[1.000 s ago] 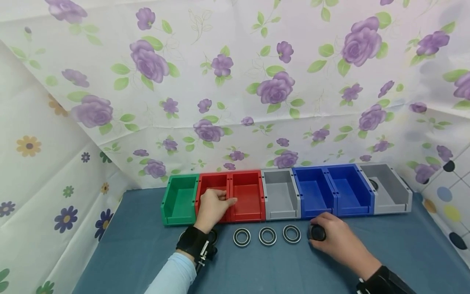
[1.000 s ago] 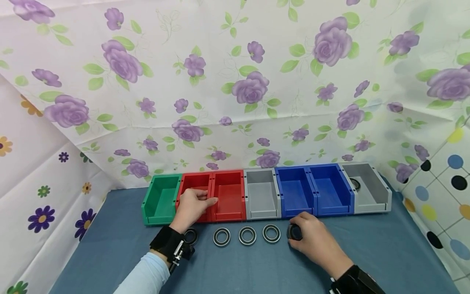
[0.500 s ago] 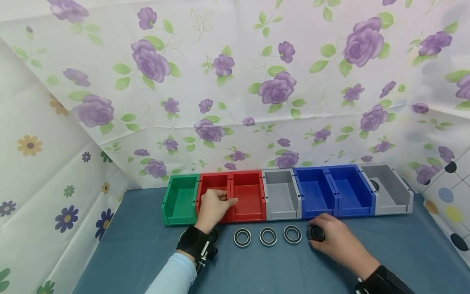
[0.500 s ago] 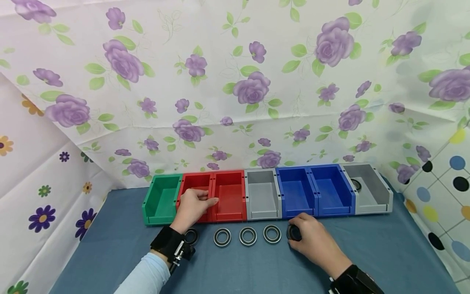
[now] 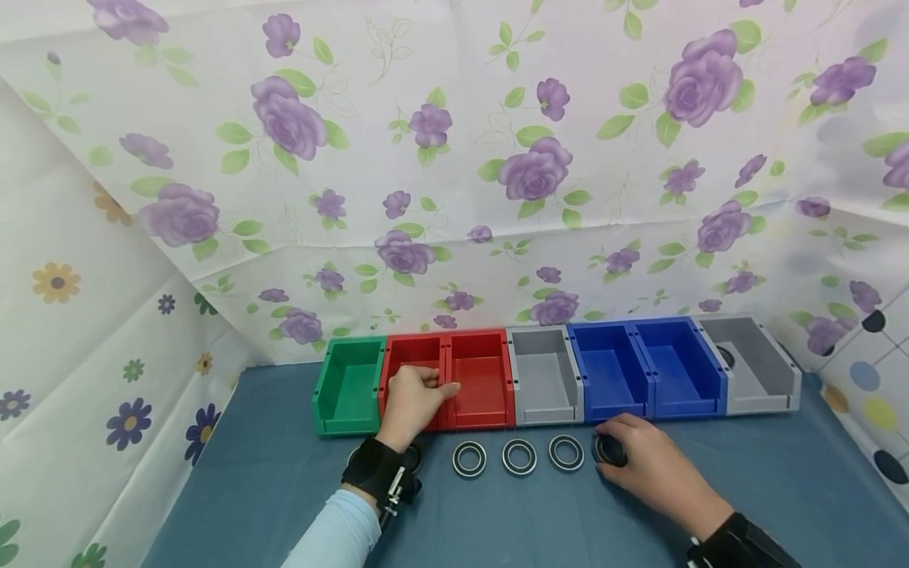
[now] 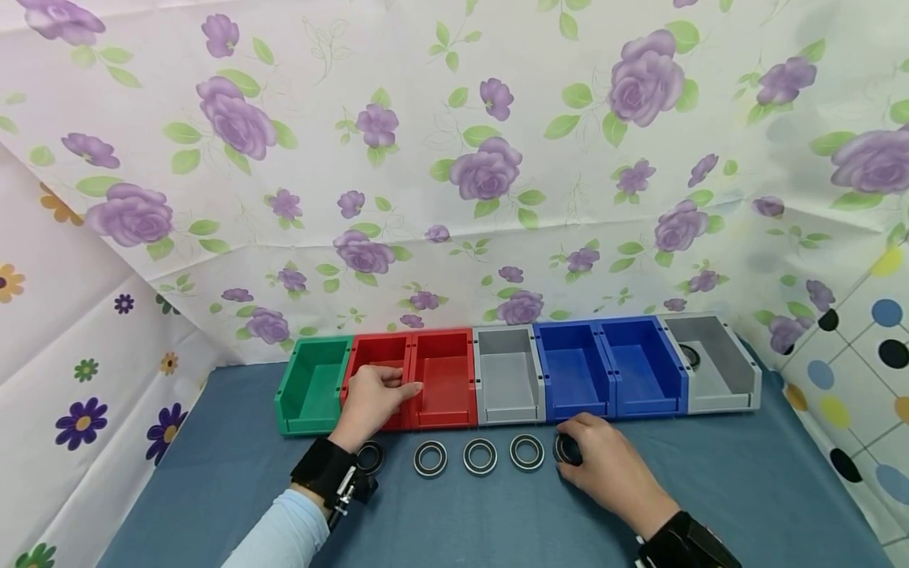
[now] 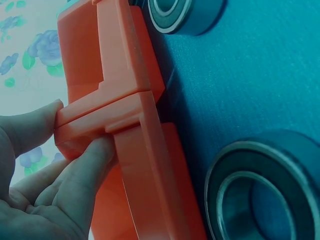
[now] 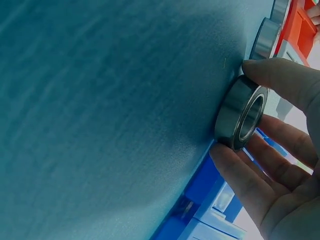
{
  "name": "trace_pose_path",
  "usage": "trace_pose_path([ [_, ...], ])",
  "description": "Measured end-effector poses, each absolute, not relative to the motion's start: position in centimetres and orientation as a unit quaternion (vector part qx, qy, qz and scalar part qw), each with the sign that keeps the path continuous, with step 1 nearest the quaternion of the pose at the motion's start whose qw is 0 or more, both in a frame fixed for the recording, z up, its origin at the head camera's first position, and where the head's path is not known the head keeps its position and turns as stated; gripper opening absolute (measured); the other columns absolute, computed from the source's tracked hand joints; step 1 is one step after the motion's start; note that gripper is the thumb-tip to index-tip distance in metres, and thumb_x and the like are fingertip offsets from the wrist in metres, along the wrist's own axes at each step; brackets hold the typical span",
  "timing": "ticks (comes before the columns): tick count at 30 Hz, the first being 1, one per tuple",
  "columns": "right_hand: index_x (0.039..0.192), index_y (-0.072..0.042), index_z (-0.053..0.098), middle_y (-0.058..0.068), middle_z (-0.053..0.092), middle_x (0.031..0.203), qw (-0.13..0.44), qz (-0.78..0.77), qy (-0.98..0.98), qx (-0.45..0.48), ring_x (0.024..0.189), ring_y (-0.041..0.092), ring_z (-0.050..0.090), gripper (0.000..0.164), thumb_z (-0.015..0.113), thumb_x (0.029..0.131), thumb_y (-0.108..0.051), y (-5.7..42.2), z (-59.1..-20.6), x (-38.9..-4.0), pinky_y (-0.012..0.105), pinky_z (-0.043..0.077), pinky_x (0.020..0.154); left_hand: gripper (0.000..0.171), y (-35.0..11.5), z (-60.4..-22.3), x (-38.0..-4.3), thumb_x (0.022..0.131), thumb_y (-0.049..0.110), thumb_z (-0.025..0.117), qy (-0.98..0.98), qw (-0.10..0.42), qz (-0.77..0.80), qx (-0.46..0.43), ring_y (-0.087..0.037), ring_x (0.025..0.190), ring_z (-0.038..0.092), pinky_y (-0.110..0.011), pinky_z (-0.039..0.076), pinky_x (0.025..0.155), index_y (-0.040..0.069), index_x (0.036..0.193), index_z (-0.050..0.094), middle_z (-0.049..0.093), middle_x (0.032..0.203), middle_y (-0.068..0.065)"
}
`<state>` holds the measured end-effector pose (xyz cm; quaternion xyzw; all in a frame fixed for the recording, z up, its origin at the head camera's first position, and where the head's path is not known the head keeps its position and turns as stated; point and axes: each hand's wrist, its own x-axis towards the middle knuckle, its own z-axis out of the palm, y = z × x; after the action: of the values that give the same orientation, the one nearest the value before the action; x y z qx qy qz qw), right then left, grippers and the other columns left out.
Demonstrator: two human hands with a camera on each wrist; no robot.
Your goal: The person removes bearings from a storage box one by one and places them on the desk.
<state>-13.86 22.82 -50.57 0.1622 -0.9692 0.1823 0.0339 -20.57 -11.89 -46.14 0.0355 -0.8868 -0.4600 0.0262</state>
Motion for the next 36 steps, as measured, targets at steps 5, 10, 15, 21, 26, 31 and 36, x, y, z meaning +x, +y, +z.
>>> trace_pose_path([
  [5,0.106,-0.019,0.066,-0.003,0.059,0.104,0.034,0.178,-0.970,0.162,0.096,0.015,0.056,0.047,0.082,0.065,-0.034,22.8,-50.4,-13.8,0.040,0.048,0.081,0.048,-11.9,-46.1,-20.6,0.075,0.033,0.077,-0.885,0.027,-0.464,0.033,-0.011,0.077,0.061,-0.026,0.051,0.064,0.002,0.110,0.066,0.066,0.091,-0.004],
  [10,0.107,-0.018,0.066,-0.003,0.059,0.104,0.032,0.178,-0.969,0.167,0.096,0.015,0.056,0.047,0.081,0.066,-0.034,22.8,-50.1,-13.9,0.039,0.048,0.081,0.049,-11.9,-46.1,-20.6,0.075,0.033,0.077,-0.885,0.028,-0.465,0.029,-0.011,0.077,0.061,-0.025,0.051,0.064,0.001,0.111,0.066,0.066,0.091,-0.004],
  [15,0.106,-0.019,0.066,-0.005,0.059,0.102,0.044,0.180,-0.968,0.171,0.095,0.013,0.056,0.045,0.081,0.067,-0.036,22.9,-49.7,-14.0,0.038,0.049,0.079,0.049,-11.9,-46.0,-20.6,0.075,0.033,0.077,-0.884,0.026,-0.466,0.034,-0.011,0.077,0.061,-0.025,0.051,0.065,0.002,0.111,0.066,0.066,0.092,-0.005],
  [21,0.106,-0.018,0.067,-0.004,0.061,0.104,0.104,0.184,-0.961,0.179,0.098,0.016,0.056,0.040,0.077,0.073,-0.038,23.5,-48.1,-14.3,0.040,0.048,0.081,0.048,-11.9,-46.0,-20.7,0.075,0.033,0.077,-0.885,0.025,-0.464,0.038,-0.011,0.077,0.062,-0.026,0.051,0.065,0.003,0.111,0.066,0.066,0.092,-0.005],
  [26,0.106,-0.018,0.066,-0.003,0.060,0.107,0.186,0.190,-0.945,0.190,0.101,0.016,0.054,0.037,0.077,0.073,-0.031,24.7,-46.4,-14.9,0.039,0.049,0.080,0.047,-11.9,-46.1,-20.7,0.076,0.032,0.077,-0.885,0.028,-0.463,0.036,-0.010,0.076,0.062,-0.025,0.051,0.065,0.002,0.110,0.066,0.066,0.090,-0.004],
  [31,0.108,-0.013,0.066,0.002,0.059,0.112,0.267,0.200,-0.921,0.202,0.106,0.020,0.051,0.036,0.075,0.075,-0.022,26.5,-44.5,-15.6,0.041,0.047,0.083,0.047,-11.9,-46.2,-20.6,0.075,0.032,0.077,-0.887,0.028,-0.460,0.037,-0.011,0.076,0.061,-0.025,0.051,0.064,0.002,0.110,0.066,0.066,0.090,-0.004],
  [36,0.113,-0.008,0.064,0.008,0.056,0.120,0.317,0.205,-0.905,0.194,0.114,0.027,0.048,0.037,0.072,0.077,-0.014,28.5,-42.5,-16.2,0.040,0.039,0.094,0.047,-11.9,-46.1,-20.5,0.075,0.032,0.077,-0.886,0.027,-0.461,0.037,-0.011,0.076,0.061,-0.025,0.051,0.065,0.002,0.110,0.066,0.066,0.090,-0.004],
])
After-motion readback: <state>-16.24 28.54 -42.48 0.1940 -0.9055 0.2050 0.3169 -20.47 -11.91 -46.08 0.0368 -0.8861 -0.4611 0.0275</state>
